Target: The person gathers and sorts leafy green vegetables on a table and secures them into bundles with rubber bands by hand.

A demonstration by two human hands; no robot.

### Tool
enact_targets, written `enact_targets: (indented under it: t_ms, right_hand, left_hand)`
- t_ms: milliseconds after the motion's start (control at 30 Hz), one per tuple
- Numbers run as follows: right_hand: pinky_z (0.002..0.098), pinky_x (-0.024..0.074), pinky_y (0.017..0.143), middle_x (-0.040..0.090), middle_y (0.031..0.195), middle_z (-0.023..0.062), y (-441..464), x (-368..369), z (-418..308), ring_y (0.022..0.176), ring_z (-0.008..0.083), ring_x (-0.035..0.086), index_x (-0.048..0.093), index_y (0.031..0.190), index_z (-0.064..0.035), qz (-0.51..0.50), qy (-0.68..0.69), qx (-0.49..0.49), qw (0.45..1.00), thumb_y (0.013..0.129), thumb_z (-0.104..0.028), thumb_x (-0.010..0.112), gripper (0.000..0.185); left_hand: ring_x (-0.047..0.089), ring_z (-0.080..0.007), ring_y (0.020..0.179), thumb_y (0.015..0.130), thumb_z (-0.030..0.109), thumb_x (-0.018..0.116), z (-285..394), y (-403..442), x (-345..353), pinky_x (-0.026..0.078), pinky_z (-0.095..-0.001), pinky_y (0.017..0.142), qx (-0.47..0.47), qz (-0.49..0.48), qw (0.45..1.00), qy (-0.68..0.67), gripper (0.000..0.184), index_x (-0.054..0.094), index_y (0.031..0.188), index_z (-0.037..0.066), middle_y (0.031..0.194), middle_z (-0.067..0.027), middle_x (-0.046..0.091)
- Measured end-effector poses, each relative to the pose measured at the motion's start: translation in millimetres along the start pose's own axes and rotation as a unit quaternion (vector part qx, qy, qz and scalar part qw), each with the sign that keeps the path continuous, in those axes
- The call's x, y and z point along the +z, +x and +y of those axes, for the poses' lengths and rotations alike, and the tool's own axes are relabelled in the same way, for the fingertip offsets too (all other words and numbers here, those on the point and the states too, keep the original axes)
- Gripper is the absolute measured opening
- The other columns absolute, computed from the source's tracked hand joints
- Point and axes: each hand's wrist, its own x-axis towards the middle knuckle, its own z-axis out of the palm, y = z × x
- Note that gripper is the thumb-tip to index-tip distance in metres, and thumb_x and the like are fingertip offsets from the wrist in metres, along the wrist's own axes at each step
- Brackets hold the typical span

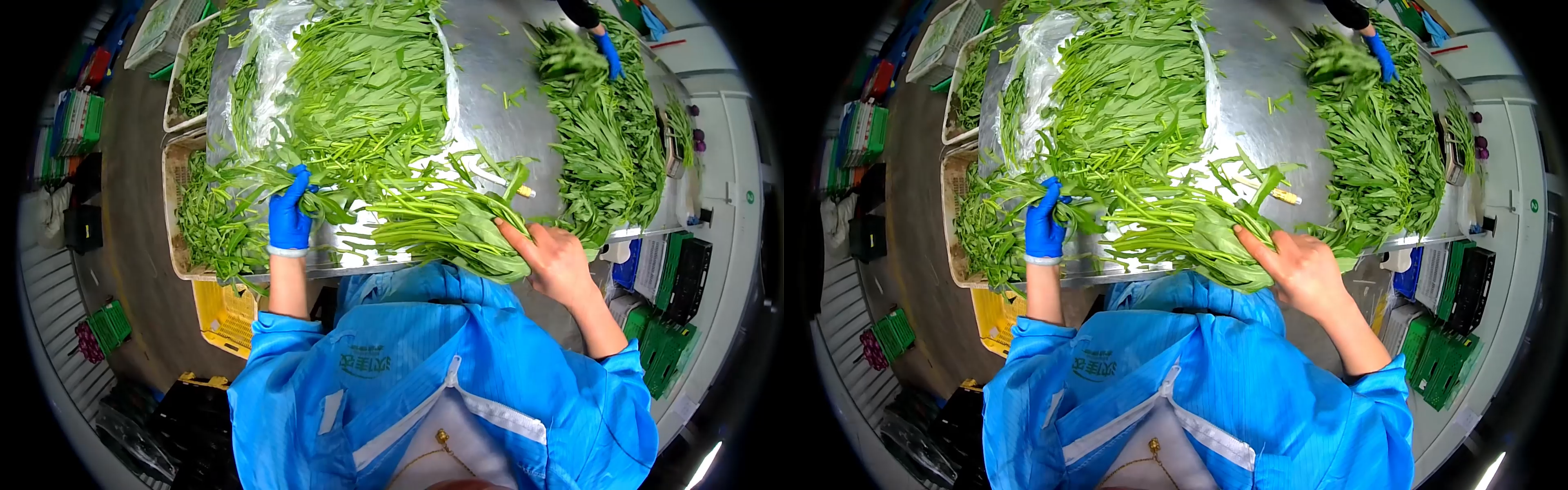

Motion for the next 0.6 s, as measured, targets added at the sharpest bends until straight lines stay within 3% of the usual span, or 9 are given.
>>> enact_targets:
  t_ms: [100, 133, 167, 200, 233, 300, 333, 467, 600]
  right_hand:
    - [0.0368, 0.0458, 0.051, 0.046, 0.067, 0.0070, 0, 2, 0, 0.058, 0.0233, 0.055, 0.052, 0.130, -0.0155, -0.011, -0.018, -0.004, 1.000, 0.062, -0.005, 0.061, 0.070]
    - [0.0364, 0.0456, 0.051, 0.046, 0.067, 0.0068, 1, 4, -1, 0.058, 0.0230, 0.055, 0.052, 0.130, -0.0156, -0.008, -0.015, -0.009, 1.000, 0.063, -0.005, 0.060, 0.068]
    - [0.0360, 0.0454, 0.051, 0.046, 0.067, 0.0065, 3, 5, -2, 0.057, 0.0228, 0.055, 0.052, 0.130, -0.0156, -0.005, -0.012, -0.015, 1.000, 0.064, -0.006, 0.059, 0.067]
    - [0.0356, 0.0452, 0.051, 0.046, 0.066, 0.0063, 6, 6, -3, 0.057, 0.0225, 0.054, 0.052, 0.130, -0.0157, -0.001, -0.010, -0.022, 1.000, 0.065, -0.006, 0.058, 0.065]
    - [0.0352, 0.0451, 0.050, 0.045, 0.066, 0.0061, 8, 7, -5, 0.056, 0.0221, 0.054, 0.053, 0.129, -0.0158, 0.000, -0.018, -0.033, 0.999, 0.066, -0.006, 0.058, 0.064]
    - [0.0343, 0.0449, 0.050, 0.045, 0.066, 0.0057, 13, 7, -7, 0.055, 0.0212, 0.053, 0.054, 0.128, -0.0162, 0.005, -0.037, -0.054, 0.998, 0.068, -0.007, 0.057, 0.061]
    - [0.0339, 0.0449, 0.050, 0.045, 0.066, 0.0055, 13, 8, -7, 0.055, 0.0206, 0.053, 0.054, 0.128, -0.0163, 0.007, -0.043, -0.060, 0.997, 0.069, -0.007, 0.056, 0.060]
    - [0.0318, 0.0447, 0.050, 0.045, 0.067, 0.0049, 10, 10, -7, 0.055, 0.0183, 0.053, 0.055, 0.127, -0.0171, 0.018, -0.066, -0.060, 0.996, 0.072, -0.010, 0.054, 0.055]
    - [0.0310, 0.0441, 0.049, 0.044, 0.067, 0.0046, 7, 12, -8, 0.055, 0.0182, 0.052, 0.054, 0.128, -0.0165, 0.017, -0.065, -0.063, 0.996, 0.072, -0.010, 0.054, 0.056]
  left_hand:
    - [0.062, -0.0126, 0.084, 0.084, 0.009, 0.068, 34, -36, 48, 0.051, -0.0283, 0.077, 0.082, -0.055, 0.959, 0.267, 0.025, 0.066, 0.108, 0.001, 0.105, -0.0063, 0.065]
    - [0.063, -0.0155, 0.087, 0.086, 0.007, 0.063, 42, -51, 69, 0.051, -0.0313, 0.080, 0.088, -0.096, 0.948, 0.290, 0.023, 0.065, 0.108, 0.000, 0.108, -0.0084, 0.064]
    - [0.063, -0.0181, 0.089, 0.082, 0.001, 0.060, 36, -50, 77, 0.051, -0.0332, 0.081, -0.005, -0.182, 0.975, 0.123, 0.026, 0.065, 0.108, -0.001, 0.109, -0.0093, 0.064]
    - [0.063, -0.0201, 0.090, 0.078, -0.003, 0.058, 33, -53, 85, 0.051, -0.0344, 0.081, 0.016, -0.259, 0.951, 0.167, 0.030, 0.065, 0.107, -0.002, 0.109, -0.0098, 0.064]
    - [0.063, -0.0222, 0.091, 0.074, -0.008, 0.056, 31, -58, 94, 0.051, -0.0357, 0.082, 0.044, -0.333, 0.919, 0.205, 0.035, 0.065, 0.107, -0.002, 0.110, -0.0103, 0.064]
    - [0.063, -0.0243, 0.091, 0.064, -0.013, 0.052, 25, -71, 122, 0.051, -0.0359, 0.081, 0.240, -0.394, 0.755, 0.466, 0.046, 0.066, 0.106, 0.001, 0.105, -0.0102, 0.064]
    - [0.063, -0.0247, 0.091, 0.060, -0.014, 0.052, 21, -74, 135, 0.050, -0.0356, 0.080, 0.298, -0.411, 0.709, 0.489, 0.050, 0.067, 0.105, 0.002, 0.100, -0.0099, 0.065]
    - [0.063, -0.0227, 0.083, 0.065, -0.011, 0.062, 8, -54, 121, 0.049, -0.0313, 0.075, 0.205, -0.334, 0.798, 0.459, 0.038, 0.069, 0.099, 0.003, 0.091, -0.0093, 0.064]
    - [0.062, -0.0227, 0.081, 0.070, 0.007, 0.077, 11, -51, 116, 0.048, -0.0311, 0.073, 0.162, -0.352, 0.791, 0.473, 0.026, 0.066, 0.093, 0.002, 0.090, -0.0097, 0.063]
